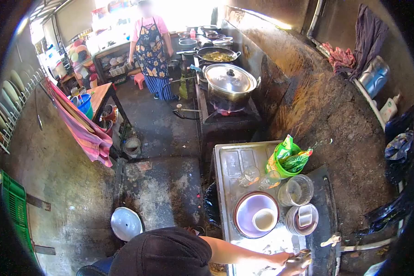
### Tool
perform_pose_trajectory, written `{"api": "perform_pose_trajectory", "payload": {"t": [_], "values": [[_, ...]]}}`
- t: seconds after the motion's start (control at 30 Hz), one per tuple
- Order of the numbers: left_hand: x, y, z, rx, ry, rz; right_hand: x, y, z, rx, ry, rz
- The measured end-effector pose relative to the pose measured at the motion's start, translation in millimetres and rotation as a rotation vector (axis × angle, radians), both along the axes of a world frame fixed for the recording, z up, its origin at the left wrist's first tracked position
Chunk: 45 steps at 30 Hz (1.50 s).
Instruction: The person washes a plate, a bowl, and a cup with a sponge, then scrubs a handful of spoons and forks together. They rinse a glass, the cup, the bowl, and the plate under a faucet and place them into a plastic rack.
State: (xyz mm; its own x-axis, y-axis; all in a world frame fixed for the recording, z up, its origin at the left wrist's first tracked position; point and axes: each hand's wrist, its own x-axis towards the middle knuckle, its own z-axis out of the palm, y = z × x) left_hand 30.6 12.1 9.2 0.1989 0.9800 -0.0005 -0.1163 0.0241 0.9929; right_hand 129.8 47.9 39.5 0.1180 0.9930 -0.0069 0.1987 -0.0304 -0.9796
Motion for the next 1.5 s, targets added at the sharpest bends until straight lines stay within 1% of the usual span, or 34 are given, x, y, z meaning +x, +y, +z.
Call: {"api": "perform_pose_trajectory", "payload": {"t": [0.1,0.13,0.17,0.23,0.27,0.3,0.33,0.37,0.4,0.43,0.5,0.53,0.57,0.6,0.63,0.67,0.73,0.8,0.9,0.97,1.0,1.03,1.07,1.1,1.13,1.17,1.2,1.4,1.5], "values": [[-6,11,-21,-0.072,-0.015,-0.092,5,3,2,-0.129,0.23,0.041],[-7,13,-28,-0.073,-0.015,-0.094,1,-1,10,-0.06,0.151,0.094],[-9,15,-36,-0.132,-0.126,-0.129,12,6,0,-0.06,0.151,0.091],[-8,16,-47,-0.252,-0.348,-0.192,53,41,-48,0.521,-0.115,0.852],[-6,14,-48,-0.252,-0.348,-0.19,74,62,-84,0.56,-0.012,0.987],[-4,12,-48,-0.14,-0.215,-0.141,70,58,-84,0.561,-0.01,0.988],[0,9,-46,-0.027,-0.083,-0.093,66,50,-87,-0.021,0.155,0.373],[4,5,-42,0.086,0.049,-0.047,52,36,-79,-0.581,0.298,-0.27],[-1,-2,-21,0.034,0.079,-0.057,32,19,-50,-0.517,0.146,-0.319],[-4,-9,-7,0.035,0.078,-0.061,34,13,-50,-0.516,0.146,-0.322],[-9,-20,7,-0.116,0.207,0.022,38,5,-53,-0.047,-0.829,0.083],[24,2,-52,0.048,0.049,0.125,29,6,-46,-0.268,-0.61,0.023],[20,0,-47,0.047,0.049,0.126,42,14,-69,-0.268,-0.61,0.024],[9,-4,-34,0.029,0.081,0.105,71,30,-115,-0.043,-0.524,0.05],[4,-7,-26,0.012,0.112,0.085,88,42,-140,0.181,-0.435,0.075],[1,-8,-22,-0.019,0.109,0.033,79,40,-111,0.171,-0.358,0.081],[-4,-7,-23,-0.074,0.097,-0.064,59,33,-54,0.07,-0.196,0.108],[-9,-7,-26,-0.139,0.084,-0.141,48,28,-30,0.013,-0.094,0.134],[-10,-6,-35,-0.208,0.075,-0.24,42,26,-26,-0.035,-0.057,0.125],[-4,1,-52,-0.201,0.085,-0.28,52,30,-37,-0.065,-0.014,0.129],[-1,5,-61,-0.187,0.101,-0.297,64,37,-52,-0.083,0.01,0.16],[-2,5,-62,-0.171,0.126,-0.31,67,37,-42,-0.219,0.183,0.43],[-1,5,-63,-0.126,0.156,-0.308,50,25,-53,0.018,-0.374,-0.117],[-1,7,-64,-0.128,0.157,-0.307,45,18,-50,0.089,-0.384,-0.157],[-16,-3,-24,-0.251,0.112,-0.354,31,12,-31,0.136,-0.392,-0.124],[-25,-10,4,-0.374,0.066,-0.401,22,8,-22,0.164,-0.42,-0.114],[-24,-10,10,-0.418,0.056,-0.353,15,6,-18,0.183,-0.441,-0.11],[-8,8,-10,-0.253,0.065,-0.22,2,7,-15,0.188,-0.493,-0.12],[-9,8,-12,-0.217,0.079,-0.174,3,7,-16,0.181,-0.494,-0.116]]}}
